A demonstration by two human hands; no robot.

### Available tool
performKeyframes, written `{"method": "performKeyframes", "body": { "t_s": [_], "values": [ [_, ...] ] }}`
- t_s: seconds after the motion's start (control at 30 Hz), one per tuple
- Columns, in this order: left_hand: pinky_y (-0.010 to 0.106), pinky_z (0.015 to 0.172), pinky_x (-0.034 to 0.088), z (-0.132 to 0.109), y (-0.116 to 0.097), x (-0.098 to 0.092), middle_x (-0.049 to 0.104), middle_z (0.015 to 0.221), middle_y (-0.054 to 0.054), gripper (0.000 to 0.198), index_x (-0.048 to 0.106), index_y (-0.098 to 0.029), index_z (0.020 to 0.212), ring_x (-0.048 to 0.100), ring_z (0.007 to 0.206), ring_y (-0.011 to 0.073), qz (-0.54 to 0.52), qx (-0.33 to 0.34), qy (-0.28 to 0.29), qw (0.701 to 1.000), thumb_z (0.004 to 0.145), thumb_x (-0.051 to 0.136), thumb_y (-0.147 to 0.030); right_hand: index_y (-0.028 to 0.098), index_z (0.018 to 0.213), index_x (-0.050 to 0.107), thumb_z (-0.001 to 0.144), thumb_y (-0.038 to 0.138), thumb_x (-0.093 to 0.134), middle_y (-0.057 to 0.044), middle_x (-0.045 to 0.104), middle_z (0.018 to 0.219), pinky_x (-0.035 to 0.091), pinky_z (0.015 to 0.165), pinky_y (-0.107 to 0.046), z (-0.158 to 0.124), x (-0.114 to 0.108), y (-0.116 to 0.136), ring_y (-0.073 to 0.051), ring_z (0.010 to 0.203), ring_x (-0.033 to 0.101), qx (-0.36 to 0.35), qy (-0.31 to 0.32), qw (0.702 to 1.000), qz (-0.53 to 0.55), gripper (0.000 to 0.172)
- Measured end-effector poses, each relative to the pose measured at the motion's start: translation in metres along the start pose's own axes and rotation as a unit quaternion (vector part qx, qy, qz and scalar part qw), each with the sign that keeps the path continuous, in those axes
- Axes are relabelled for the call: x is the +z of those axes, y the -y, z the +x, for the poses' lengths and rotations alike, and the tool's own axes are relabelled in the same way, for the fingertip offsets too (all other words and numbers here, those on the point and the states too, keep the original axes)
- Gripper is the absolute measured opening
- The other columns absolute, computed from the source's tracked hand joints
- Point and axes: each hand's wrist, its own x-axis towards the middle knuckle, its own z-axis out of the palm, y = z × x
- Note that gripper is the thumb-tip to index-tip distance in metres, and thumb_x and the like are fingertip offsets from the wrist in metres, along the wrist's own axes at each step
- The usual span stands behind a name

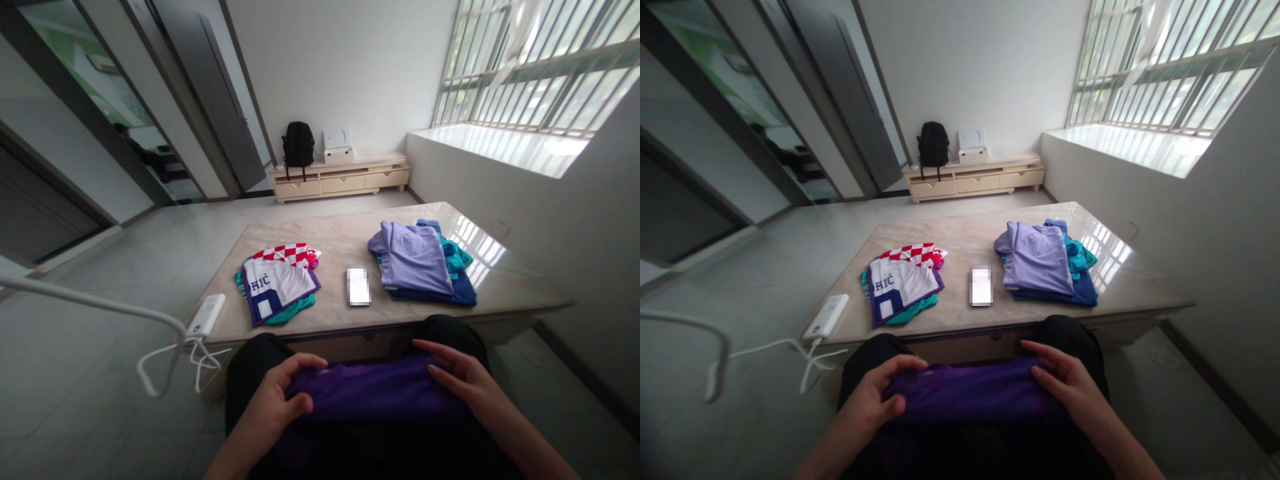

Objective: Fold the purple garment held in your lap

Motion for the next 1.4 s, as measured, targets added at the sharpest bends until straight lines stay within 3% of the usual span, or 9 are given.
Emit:
{"method": "performKeyframes", "body": {
  "t_s": [0.17, 0.3, 0.4, 0.63, 0.9, 1.03, 1.13, 1.23, 1.4],
  "values": [
    [0.032, 0.105, 0.045, -0.005, -0.007, 0.003, 0.073, 0.122, 0.005, 0.046, 0.075, -0.029, 0.124, 0.066, 0.112, 0.0279, 0.112, -0.024, 0.013, 0.993, 0.08, 0.083, -0.041, 0.025, 0.137, 0.068, 0.078, 0.051, 0.083, -0.012, 0.076, 0.121, 0.057, 0.089, -0.04, -0.003, -0.009, 0.012, -0.029, 0.103, 0.073, 0.031, -0.005, 0.997, 0.071, 0.066],
    [0.037, 0.11, 0.045, -0.012, -0.008, 0.011, 0.074, 0.124, 0.006, 0.035, 0.077, -0.031, 0.121, 0.064, 0.118, 0.0299, 0.141, -0.027, 0.019, 0.989, 0.087, 0.075, -0.042, 0.024, 0.133, 0.072, 0.077, 0.055, 0.083, -0.009, 0.079, 0.097, 0.058, 0.072, -0.035, -0.006, -0.005, 0.005, -0.026, 0.082, 0.074, 0.073, 0.032, 0.997, -0.013, 0.065],
    [0.041, 0.113, 0.044, -0.018, -0.004, 0.013, 0.074, 0.124, 0.006, 0.032, 0.08, -0.033, 0.117, 0.063, 0.121, 0.0319, 0.157, -0.028, 0.004, 0.987, 0.088, 0.072, -0.045, 0.023, 0.135, 0.07, 0.072, 0.055, 0.086, -0.007, 0.078, 0.087, 0.059, 0.069, -0.035, -0.004, 0.001, 0.001, -0.025, 0.075, 0.073, 0.053, 0.05, 0.995, -0.063, 0.072],
    [0.047, 0.118, 0.042, -0.025, 0.008, 0.001, 0.072, 0.133, 0.005, 0.037, 0.076, -0.037, 0.125, 0.062, 0.128, 0.0332, 0.156, 0.006, -0.041, 0.987, 0.089, 0.07, -0.047, 0.023, 0.125, 0.074, 0.079, 0.056, 0.081, -0.01, 0.079, 0.109, 0.06, 0.08, -0.036, 0.005, 0.011, 0.029, -0.028, 0.094, 0.074, -0.05, -0.005, 0.997, -0.051, 0.057],
    [0.047, 0.121, 0.039, -0.035, 0.045, -0.004, 0.067, 0.142, 0.004, 0.045, 0.068, -0.037, 0.136, 0.06, 0.134, 0.0303, 0.141, 0.019, -0.089, 0.986, 0.093, 0.067, -0.044, 0.027, 0.13, 0.072, 0.083, 0.055, 0.078, -0.01, 0.075, 0.123, 0.058, 0.09, -0.037, 0.01, 0.024, 0.036, -0.03, 0.109, 0.071, -0.106, 0.016, 0.991, -0.084, 0.054],
    [0.046, 0.121, 0.04, -0.024, 0.03, 0.004, 0.071, 0.136, 0.006, 0.037, 0.074, -0.031, 0.129, 0.063, 0.13, 0.0298, 0.139, 0.018, -0.094, 0.986, 0.094, 0.066, -0.038, 0.024, 0.124, 0.074, 0.083, 0.052, 0.079, -0.007, 0.079, 0.106, 0.056, 0.073, -0.03, 0.021, 0.023, 0.034, -0.025, 0.089, 0.072, -0.088, 0.035, 0.985, -0.148, 0.05],
    [0.045, 0.119, 0.042, -0.007, 0.014, 0.011, 0.073, 0.132, 0.007, 0.036, 0.075, -0.029, 0.128, 0.066, 0.126, 0.0289, 0.138, 0.031, -0.073, 0.987, 0.095, 0.063, -0.033, 0.02, 0.11, 0.077, 0.083, 0.053, 0.077, -0.003, 0.075, 0.084, 0.048, 0.058, -0.026, 0.027, 0.016, 0.031, -0.018, 0.068, 0.063, -0.099, -0.001, 0.973, -0.208, 0.042],
    [0.042, 0.117, 0.044, 0.008, 0.01, 0.016, 0.073, 0.133, 0.004, 0.038, 0.072, -0.032, 0.132, 0.067, 0.125, 0.0264, 0.156, 0.044, -0.03, 0.986, 0.097, 0.06, -0.03, 0.019, 0.098, 0.074, 0.084, 0.053, 0.076, -0.003, 0.071, 0.081, 0.043, 0.054, -0.025, 0.03, 0.003, 0.025, -0.016, 0.064, 0.058, -0.125, -0.041, 0.964, -0.231, 0.036],
    [0.039, 0.116, 0.043, 0.016, 0.028, 0.016, 0.07, 0.136, 0.002, 0.046, 0.066, -0.034, 0.139, 0.065, 0.127, 0.0251, 0.202, 0.046, 0.02, 0.978, 0.094, 0.06, -0.024, 0.022, 0.095, 0.073, 0.082, 0.049, 0.078, -0.006, 0.074, 0.089, 0.055, 0.067, -0.029, 0.026, -0.021, 0.019, -0.021, 0.077, 0.068, -0.186, -0.167, 0.95, -0.186, 0.031]
  ]
}}
